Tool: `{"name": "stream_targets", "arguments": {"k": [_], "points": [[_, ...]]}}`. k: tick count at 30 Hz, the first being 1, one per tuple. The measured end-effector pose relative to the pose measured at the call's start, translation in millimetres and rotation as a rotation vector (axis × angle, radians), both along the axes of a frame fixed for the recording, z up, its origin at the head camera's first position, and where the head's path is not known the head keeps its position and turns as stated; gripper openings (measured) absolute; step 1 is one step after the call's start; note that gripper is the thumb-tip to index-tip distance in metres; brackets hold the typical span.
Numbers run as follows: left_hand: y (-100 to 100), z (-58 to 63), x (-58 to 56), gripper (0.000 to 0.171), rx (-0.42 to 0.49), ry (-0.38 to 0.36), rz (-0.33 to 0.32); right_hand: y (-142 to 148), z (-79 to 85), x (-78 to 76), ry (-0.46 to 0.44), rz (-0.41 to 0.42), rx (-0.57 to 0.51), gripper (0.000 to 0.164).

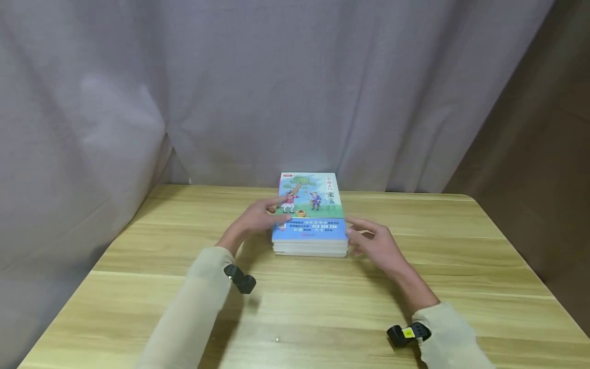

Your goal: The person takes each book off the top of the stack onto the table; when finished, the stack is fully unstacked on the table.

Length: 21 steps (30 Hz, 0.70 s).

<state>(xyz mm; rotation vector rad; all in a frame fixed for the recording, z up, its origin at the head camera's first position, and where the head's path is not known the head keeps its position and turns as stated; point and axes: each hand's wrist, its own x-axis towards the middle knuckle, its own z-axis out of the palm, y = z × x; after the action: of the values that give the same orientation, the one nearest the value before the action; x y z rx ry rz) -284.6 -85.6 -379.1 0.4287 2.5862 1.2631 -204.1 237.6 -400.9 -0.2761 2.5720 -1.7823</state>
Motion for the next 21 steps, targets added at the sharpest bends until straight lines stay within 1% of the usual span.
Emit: {"name": "stream_targets", "arguments": {"k": [3,8,13,15,21], "points": [[-4,0.8,-1.3,0.069,0.003,-0.008,-0.006,-4,0.0,-1.7,-0.006,-0.008,-0.012,0.048],[-13,1.5,-0.9,0.07,0.06,-0.079,0.01,-9,0.5,-5.1,-0.019,-0.009,-0.008,0.048],[-18,-1.3,0.4,0.069,0.117,-0.105,0.028,-11,0.4,-8.0,-0.034,-0.024,0.024,0.05],[-19,-3.3,1.2,0.07,0.166,-0.125,0.025,-13,0.4,-8.9,-0.044,-0.029,0.038,0.052],[-23,-9.6,2.2,0.082,0.378,-0.273,0.002,-14,-0.1,-11.3,-0.062,-0.032,0.042,0.054]]}}
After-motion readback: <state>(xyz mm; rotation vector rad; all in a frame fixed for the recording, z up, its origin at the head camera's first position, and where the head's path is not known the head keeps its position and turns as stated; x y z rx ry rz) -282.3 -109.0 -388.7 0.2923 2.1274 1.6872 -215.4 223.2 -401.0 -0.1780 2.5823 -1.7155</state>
